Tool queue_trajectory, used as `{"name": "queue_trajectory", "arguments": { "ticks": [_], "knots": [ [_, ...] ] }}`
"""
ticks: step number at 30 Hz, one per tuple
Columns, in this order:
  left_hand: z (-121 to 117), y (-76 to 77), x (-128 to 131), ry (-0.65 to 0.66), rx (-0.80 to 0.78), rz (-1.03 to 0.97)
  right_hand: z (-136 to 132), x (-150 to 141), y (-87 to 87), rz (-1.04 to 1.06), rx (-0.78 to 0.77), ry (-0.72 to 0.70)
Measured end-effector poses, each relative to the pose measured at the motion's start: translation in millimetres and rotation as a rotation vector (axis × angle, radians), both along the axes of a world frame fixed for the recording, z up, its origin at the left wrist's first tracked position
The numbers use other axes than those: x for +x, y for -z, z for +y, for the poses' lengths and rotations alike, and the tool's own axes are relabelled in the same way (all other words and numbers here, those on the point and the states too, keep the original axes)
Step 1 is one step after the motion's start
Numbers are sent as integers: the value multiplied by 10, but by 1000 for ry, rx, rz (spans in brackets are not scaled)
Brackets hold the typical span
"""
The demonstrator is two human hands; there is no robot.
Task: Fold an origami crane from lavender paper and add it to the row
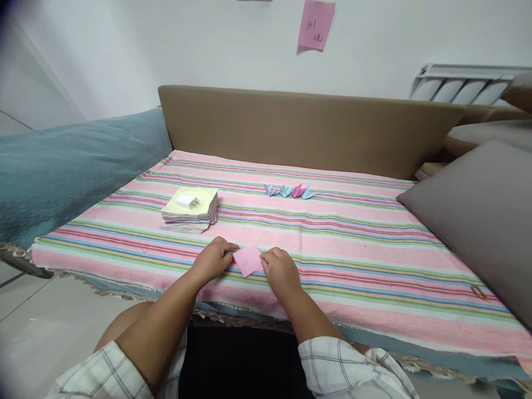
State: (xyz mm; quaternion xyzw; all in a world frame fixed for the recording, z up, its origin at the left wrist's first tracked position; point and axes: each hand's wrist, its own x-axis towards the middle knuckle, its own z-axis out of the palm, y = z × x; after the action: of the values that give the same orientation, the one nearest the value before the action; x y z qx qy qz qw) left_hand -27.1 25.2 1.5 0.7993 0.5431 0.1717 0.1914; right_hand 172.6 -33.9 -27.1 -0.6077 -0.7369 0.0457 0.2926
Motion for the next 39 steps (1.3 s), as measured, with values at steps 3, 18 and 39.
{"name": "queue_trajectory", "arguments": {
  "ticks": [3, 18, 39],
  "knots": [
    [-13, -11, -23, 36, -15, -34, -6, -9, 23, 2, -39, -36],
    [-16, -4, 52, 40, -90, -184, -5, 18, 34, 36, -51, -55],
    [-158, 71, 284, 25, 32, 12, 34, 40, 46, 38, -114, -45]
  ]
}}
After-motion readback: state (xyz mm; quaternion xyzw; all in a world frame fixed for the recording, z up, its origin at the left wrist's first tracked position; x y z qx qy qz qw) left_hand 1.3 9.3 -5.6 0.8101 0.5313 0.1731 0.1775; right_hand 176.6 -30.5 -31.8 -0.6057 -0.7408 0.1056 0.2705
